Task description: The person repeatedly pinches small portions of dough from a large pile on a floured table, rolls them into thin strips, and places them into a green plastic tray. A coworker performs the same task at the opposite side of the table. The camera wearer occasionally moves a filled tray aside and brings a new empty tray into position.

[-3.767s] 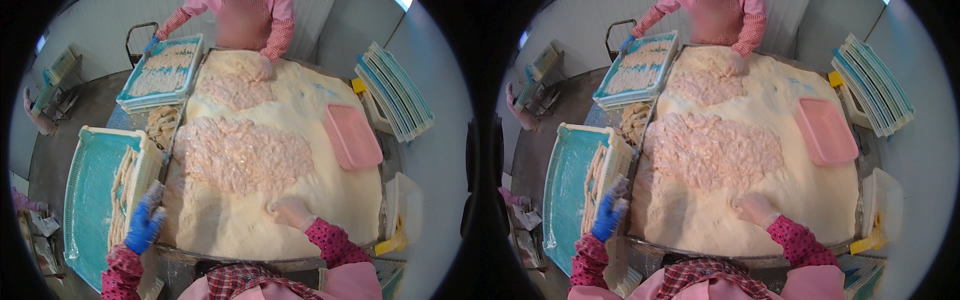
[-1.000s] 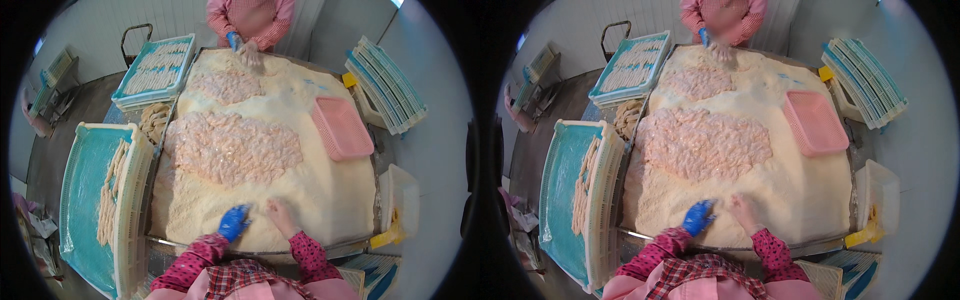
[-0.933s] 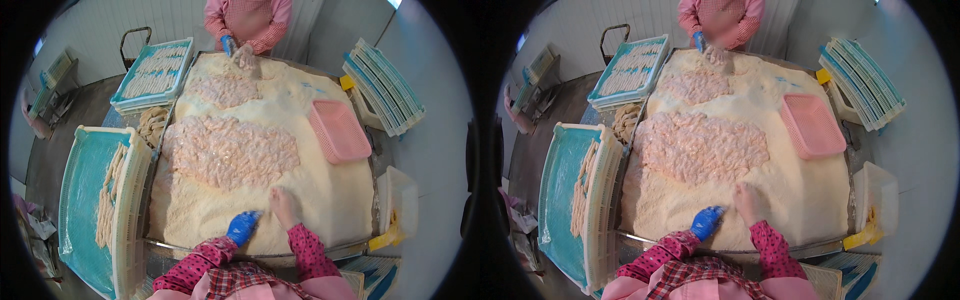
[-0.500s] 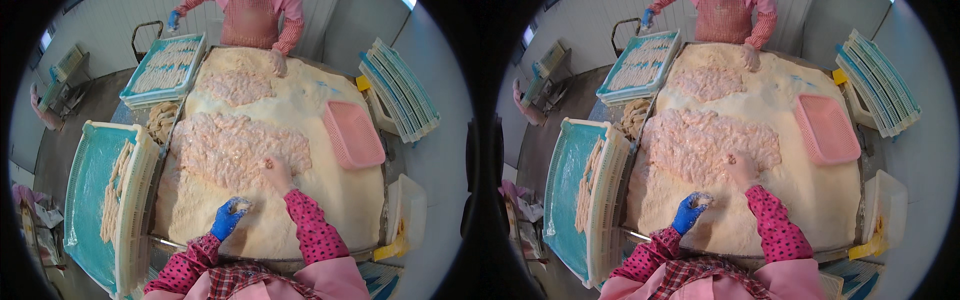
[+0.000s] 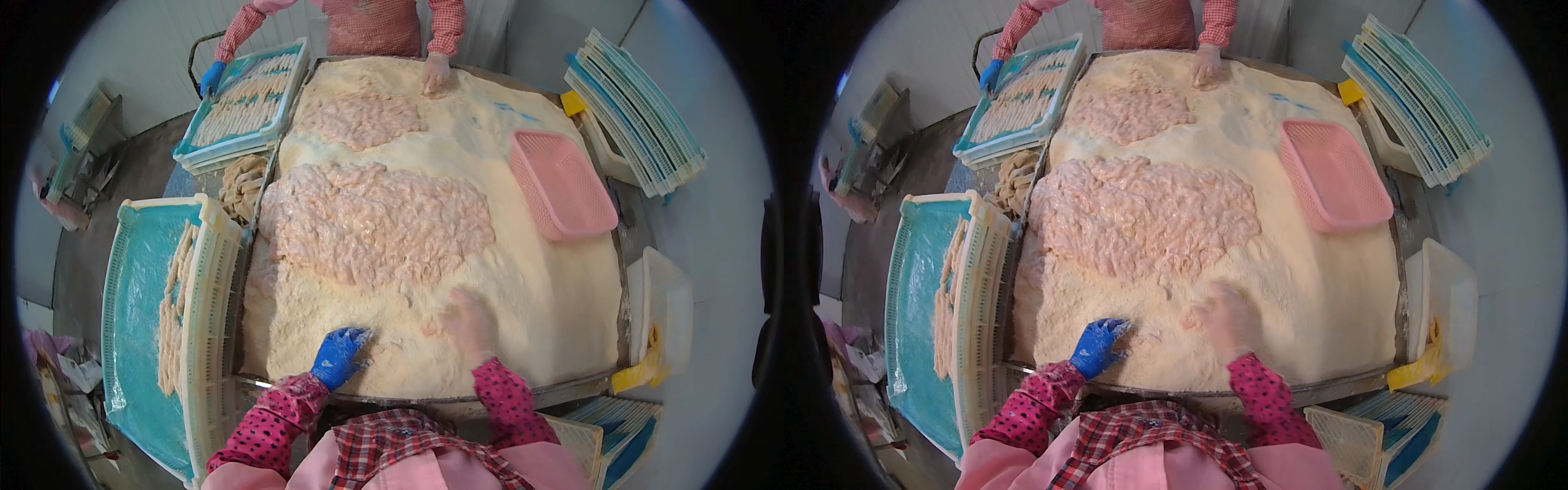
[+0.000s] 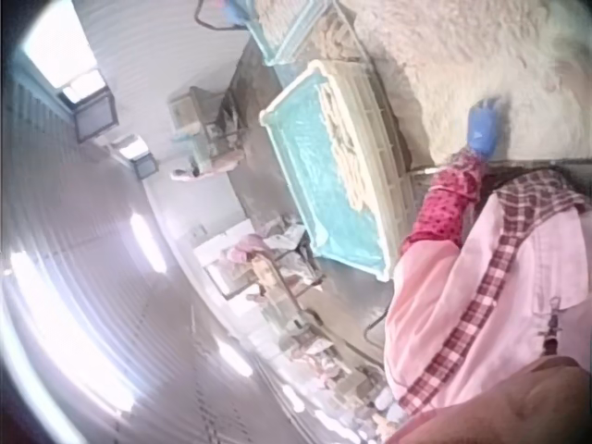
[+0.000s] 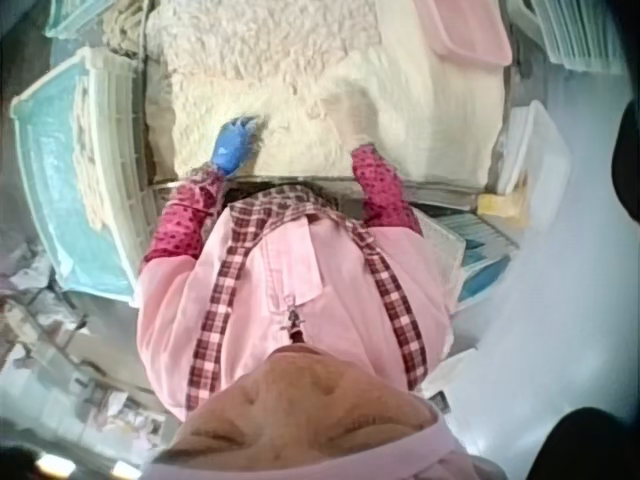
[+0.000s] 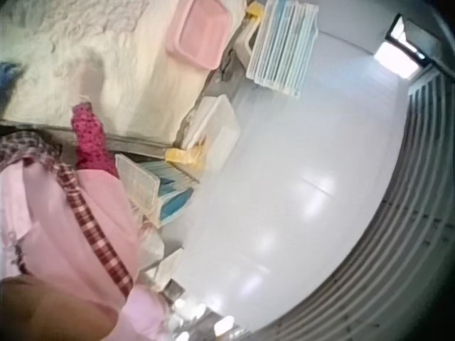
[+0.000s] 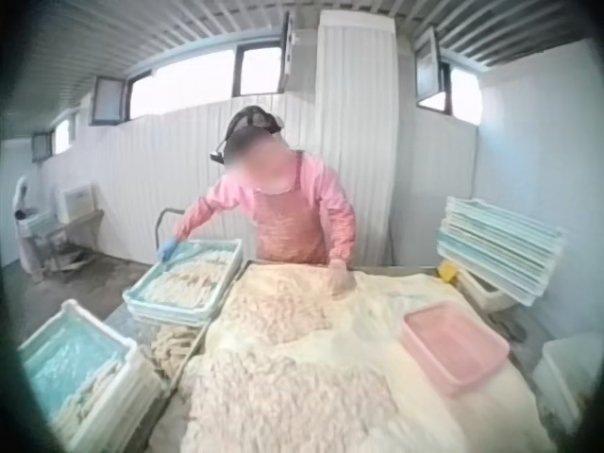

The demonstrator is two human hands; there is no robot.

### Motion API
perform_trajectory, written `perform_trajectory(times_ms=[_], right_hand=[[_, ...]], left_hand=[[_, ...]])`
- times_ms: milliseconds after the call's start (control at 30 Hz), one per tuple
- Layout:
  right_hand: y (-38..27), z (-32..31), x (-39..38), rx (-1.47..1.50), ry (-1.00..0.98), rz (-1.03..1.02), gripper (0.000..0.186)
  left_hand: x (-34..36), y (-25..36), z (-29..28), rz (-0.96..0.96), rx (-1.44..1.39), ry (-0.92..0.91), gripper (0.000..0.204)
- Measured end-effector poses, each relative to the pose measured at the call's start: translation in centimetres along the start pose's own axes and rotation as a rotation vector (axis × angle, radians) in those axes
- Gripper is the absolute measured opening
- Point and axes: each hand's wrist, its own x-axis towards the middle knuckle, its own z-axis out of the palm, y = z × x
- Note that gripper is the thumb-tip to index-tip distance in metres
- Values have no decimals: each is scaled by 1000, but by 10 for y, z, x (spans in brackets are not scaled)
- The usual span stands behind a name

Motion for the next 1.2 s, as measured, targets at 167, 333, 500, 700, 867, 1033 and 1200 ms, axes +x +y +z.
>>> perform_trajectory(times_ms=[167, 333, 500, 700, 867, 1033, 1200], right_hand=[[-72, 65, 28, -248, -522, -357, 34], [-39, 54, -6, 225, -583, -369, 27], [-50, 58, -17, 259, -237, -350, 24], [-42, 66, -35, 489, -410, 2, 26], [-100, 42, -42, 412, -220, -299, 24], [-117, 18, -47, 266, -166, -487, 35], [-156, 10, -32, 332, -242, -694, 45]], left_hand=[[10, 2, 4, -35, 173, -291, 35], [-37, -53, -31, 343, -9, -28, 30], [-46, 1, -28, -268, 64, 64, 37], [-25, -7, 20, -433, -1072, 397, 33], [-19, 8, 18, -463, -2126, 252, 48], [-10, 25, 3, -242, -2557, 278, 57], [34, 123, 19, 254, -2176, 1222, 63]])
